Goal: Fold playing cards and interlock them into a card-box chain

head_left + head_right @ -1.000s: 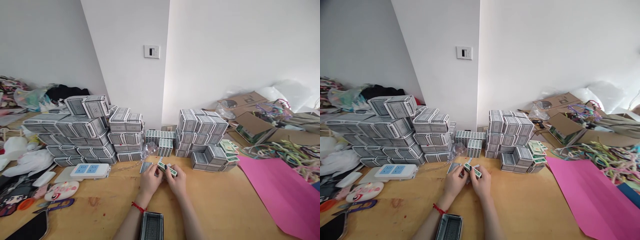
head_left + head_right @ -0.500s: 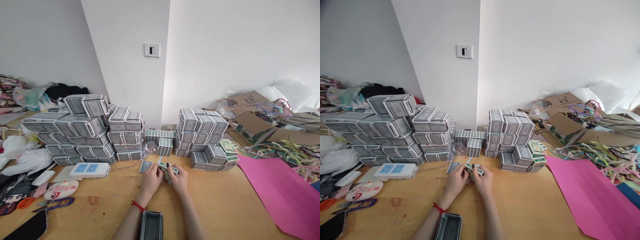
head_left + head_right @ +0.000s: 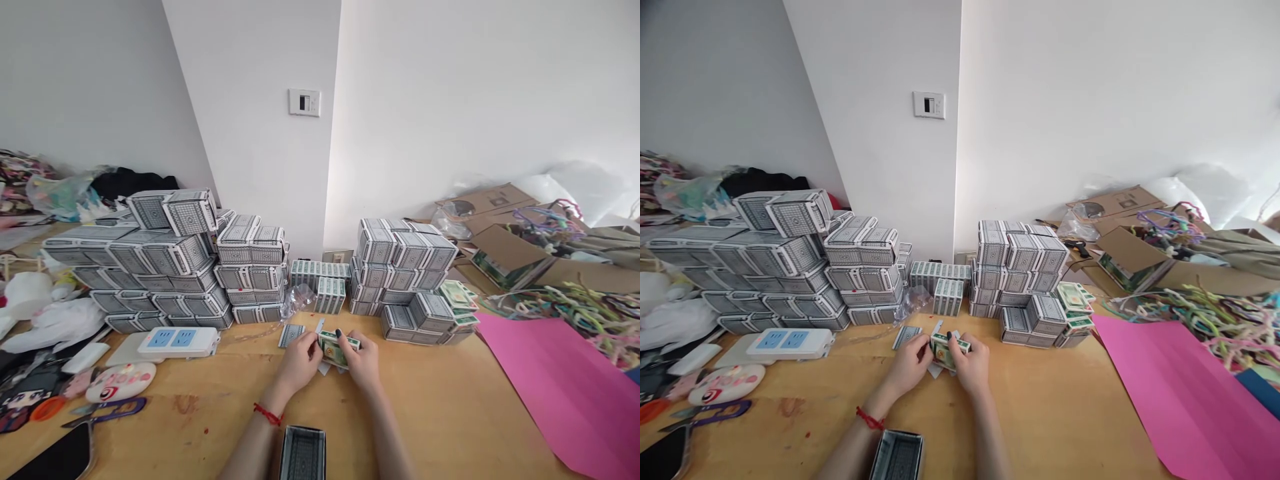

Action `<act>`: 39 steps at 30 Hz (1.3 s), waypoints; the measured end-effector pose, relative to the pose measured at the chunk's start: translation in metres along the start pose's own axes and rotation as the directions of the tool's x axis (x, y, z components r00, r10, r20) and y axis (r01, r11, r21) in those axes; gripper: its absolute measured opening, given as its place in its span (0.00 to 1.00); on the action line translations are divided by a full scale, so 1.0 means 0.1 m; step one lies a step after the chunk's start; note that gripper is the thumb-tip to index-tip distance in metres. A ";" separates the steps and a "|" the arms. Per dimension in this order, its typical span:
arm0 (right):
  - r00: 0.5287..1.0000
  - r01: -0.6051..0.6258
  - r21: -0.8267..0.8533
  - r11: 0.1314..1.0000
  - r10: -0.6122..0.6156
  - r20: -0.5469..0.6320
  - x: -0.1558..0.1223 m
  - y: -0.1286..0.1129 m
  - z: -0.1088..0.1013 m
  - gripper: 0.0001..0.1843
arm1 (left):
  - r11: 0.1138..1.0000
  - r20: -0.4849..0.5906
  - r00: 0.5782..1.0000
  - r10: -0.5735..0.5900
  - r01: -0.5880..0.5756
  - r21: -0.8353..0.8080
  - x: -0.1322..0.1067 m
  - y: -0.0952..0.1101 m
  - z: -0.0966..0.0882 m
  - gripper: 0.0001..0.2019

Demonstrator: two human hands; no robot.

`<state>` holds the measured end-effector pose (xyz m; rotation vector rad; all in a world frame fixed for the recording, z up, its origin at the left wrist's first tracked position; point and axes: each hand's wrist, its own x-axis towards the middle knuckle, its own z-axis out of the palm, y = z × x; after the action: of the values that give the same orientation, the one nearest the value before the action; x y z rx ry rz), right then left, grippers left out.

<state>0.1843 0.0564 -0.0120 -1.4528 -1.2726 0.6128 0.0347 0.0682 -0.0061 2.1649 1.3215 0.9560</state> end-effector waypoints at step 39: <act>0.985 0.163 -0.141 0.976 -0.169 -0.025 -0.04 -0.10 0.09 0.21 | 0.979 -0.353 0.930 0.104 -0.033 0.202 -0.02 -0.01 0.13 0.15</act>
<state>0.1711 0.0544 -0.0063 -1.4455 -1.4142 0.3908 0.0437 0.0669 -0.0163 2.2657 1.5717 1.3580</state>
